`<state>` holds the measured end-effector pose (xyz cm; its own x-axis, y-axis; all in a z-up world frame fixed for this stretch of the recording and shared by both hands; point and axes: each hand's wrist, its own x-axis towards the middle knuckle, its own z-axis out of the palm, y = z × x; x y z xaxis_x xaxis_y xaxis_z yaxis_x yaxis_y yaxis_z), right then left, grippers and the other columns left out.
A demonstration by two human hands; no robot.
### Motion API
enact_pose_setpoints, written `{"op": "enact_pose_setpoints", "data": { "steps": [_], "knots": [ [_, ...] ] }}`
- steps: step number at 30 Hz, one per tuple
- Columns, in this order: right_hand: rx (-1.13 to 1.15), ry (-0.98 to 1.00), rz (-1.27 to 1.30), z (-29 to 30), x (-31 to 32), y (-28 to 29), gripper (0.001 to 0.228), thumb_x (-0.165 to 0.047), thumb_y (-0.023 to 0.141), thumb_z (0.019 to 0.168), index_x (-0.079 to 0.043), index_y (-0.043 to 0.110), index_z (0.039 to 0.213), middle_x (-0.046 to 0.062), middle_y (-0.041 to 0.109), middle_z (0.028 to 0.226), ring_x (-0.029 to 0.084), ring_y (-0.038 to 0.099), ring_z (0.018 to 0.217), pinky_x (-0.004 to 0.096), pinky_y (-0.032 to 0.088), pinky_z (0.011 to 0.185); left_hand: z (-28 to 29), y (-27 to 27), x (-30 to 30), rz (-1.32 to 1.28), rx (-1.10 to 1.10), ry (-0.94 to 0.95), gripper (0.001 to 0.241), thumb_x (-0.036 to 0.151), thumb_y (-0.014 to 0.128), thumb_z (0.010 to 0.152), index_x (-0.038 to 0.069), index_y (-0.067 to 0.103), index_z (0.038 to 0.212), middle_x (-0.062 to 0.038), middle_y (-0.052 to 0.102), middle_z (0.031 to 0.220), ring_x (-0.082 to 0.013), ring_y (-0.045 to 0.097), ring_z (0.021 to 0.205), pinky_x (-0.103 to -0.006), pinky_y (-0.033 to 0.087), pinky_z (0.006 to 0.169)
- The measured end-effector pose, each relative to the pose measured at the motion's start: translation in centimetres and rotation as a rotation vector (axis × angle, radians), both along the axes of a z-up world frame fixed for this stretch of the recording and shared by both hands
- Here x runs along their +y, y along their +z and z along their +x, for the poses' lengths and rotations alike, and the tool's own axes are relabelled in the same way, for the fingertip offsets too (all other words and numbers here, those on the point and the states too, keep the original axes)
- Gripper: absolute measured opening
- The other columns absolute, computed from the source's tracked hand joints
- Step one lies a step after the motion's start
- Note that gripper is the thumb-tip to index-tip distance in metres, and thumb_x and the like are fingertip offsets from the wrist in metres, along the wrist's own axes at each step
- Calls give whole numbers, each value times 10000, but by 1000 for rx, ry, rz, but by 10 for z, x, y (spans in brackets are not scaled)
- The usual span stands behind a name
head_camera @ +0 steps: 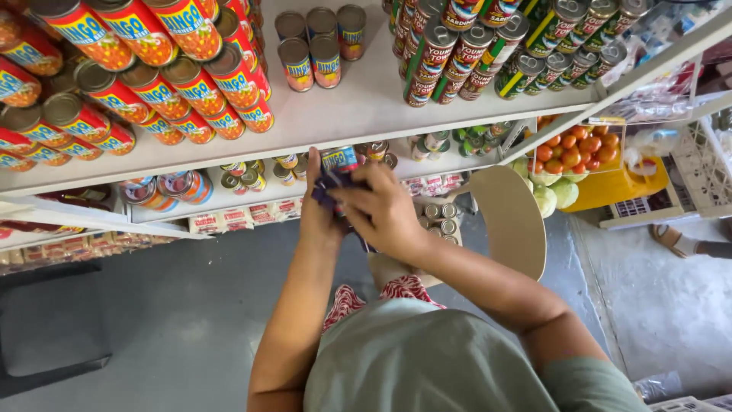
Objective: Wiping dust off canned food items with a cloth and organizing them on grocery store shelves.
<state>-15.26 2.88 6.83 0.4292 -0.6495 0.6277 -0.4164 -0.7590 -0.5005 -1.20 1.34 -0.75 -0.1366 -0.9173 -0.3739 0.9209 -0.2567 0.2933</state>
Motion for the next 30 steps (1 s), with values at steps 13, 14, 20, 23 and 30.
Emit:
{"op": "enact_pose_setpoints", "data": {
  "steps": [13,14,20,23,30],
  "knots": [
    [-144,56,156,-9,-29,-15,105,-88,725,893,-69,739,995,174,570,1015,429,624,895,472,527,777,-4,-11,-3,110,-235,47,567,626,655,908,94,727,1090,-99,777,965,-261,769,849,-427,637,828],
    [-130,27,111,-7,-24,-16,97,-77,711,894,-54,731,987,183,567,1026,431,617,881,469,526,762,-3,-12,6,111,-192,23,593,643,632,910,92,722,1112,-107,771,994,-268,766,879,-427,635,847],
    [-83,77,71,-8,-22,-20,108,-150,710,919,-111,733,1017,140,566,1054,392,623,910,453,535,771,1,24,0,91,-136,-9,651,681,610,893,77,708,1114,-114,751,996,-256,747,868,-385,627,802],
    [-130,42,37,-4,-23,-18,87,-119,703,932,-51,706,986,193,531,1023,443,597,881,482,510,743,-4,26,-1,134,-218,52,618,665,706,833,73,711,1013,-91,753,876,-243,737,738,-375,625,702],
    [-274,27,59,-2,-44,-1,121,-106,614,1024,11,627,994,171,521,1012,407,605,923,436,505,823,-7,14,2,-35,-196,10,582,589,770,838,103,712,1152,-90,753,1038,-229,746,913,-392,617,847]
  ]
}}
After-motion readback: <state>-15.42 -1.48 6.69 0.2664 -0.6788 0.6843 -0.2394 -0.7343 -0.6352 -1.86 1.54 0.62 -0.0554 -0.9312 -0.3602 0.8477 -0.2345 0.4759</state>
